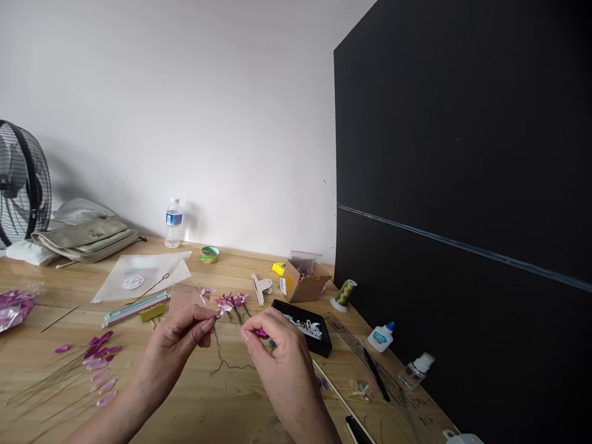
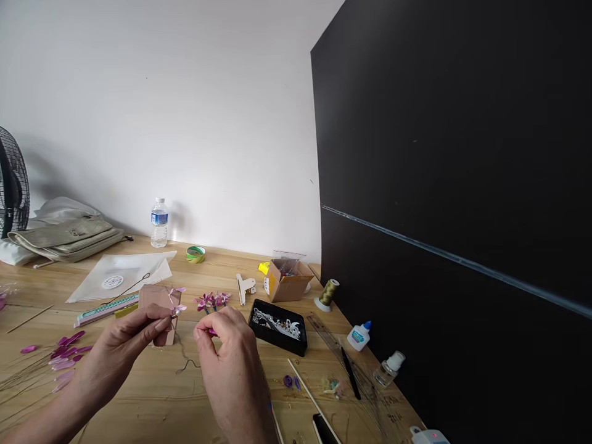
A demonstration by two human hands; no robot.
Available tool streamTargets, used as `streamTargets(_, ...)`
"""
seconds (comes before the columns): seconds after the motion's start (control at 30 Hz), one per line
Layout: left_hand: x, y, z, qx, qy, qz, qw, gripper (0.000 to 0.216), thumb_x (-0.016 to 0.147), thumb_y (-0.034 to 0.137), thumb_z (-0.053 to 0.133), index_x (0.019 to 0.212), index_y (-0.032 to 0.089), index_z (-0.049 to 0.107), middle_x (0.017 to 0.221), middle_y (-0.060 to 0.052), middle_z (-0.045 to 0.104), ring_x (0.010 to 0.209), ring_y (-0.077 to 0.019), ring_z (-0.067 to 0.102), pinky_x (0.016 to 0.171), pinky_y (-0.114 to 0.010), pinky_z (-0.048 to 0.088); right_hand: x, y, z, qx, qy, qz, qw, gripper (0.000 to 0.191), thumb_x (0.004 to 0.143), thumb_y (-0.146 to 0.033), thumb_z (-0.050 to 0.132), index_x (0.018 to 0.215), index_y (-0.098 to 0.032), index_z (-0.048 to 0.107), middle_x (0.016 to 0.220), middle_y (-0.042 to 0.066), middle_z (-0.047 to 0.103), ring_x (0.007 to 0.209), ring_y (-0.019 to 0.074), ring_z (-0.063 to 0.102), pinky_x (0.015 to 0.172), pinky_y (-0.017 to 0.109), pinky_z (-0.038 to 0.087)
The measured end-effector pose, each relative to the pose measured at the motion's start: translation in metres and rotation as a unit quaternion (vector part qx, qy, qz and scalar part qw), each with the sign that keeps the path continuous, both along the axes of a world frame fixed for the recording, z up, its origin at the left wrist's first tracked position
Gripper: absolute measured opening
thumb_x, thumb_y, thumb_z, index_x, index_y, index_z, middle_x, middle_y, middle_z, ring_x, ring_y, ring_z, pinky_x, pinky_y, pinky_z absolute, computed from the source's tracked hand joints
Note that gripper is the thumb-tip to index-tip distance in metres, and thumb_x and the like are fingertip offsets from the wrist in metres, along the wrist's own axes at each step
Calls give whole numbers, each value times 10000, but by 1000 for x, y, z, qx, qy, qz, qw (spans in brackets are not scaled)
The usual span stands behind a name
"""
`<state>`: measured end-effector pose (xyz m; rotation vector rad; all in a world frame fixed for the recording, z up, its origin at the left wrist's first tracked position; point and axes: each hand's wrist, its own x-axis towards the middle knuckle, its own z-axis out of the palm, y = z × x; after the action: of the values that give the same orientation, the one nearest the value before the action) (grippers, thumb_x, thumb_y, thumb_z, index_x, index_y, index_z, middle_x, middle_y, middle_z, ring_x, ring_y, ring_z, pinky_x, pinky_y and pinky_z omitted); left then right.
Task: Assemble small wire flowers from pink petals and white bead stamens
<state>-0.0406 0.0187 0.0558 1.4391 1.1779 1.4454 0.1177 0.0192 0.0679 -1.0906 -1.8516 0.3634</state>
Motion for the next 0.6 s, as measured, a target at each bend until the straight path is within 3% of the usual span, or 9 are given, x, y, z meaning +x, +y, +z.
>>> streamTargets(0.23, -1, 1, -6, 28, 49, 19, 998, 165, 659, 350, 591, 600, 209, 653, 475, 26, 457, 490, -133, 395, 479, -232, 316, -1, 0, 0, -8, -23, -21, 999, 167, 719, -82, 509, 608, -202, 543, 663, -13, 547, 669, 139, 514, 592, 240, 376)
streamTargets(0.43, -3, 5, -17, 67, 97, 22, 993, 120, 704, 274, 565, 634, 213, 641, 521, 30, 507, 515, -126, 415, 504, -220, 321, -6, -4, 5, -22, -26, -49, 998, 170, 679, -74, 514, 562, -197, 523, 640, -9, 543, 638, 144, 503, 583, 257, 379)
streamTargets(0.53, -3, 7, -20, 45, 53, 9, 998, 140, 710, 295, 569, 616, 203, 619, 507, 39, 458, 509, -120, 390, 498, -218, 312, -8, -3, 0, -89, 106, -21, 990, 78, 663, -128, 553, 646, -204, 554, 637, -12, 541, 618, 139, 508, 572, 251, 398)
streamTargets(0.6, -2, 8, -19, 22, -2, 5, 1000, 172, 712, 325, 571, 603, 194, 599, 505, 45, 428, 511, -115, 372, 500, -216, 310, -9, -2, -8, -154, 259, 38, 953, 201, 625, -184, 623, 818, -207, 571, 667, -14, 550, 622, 132, 523, 564, 238, 420)
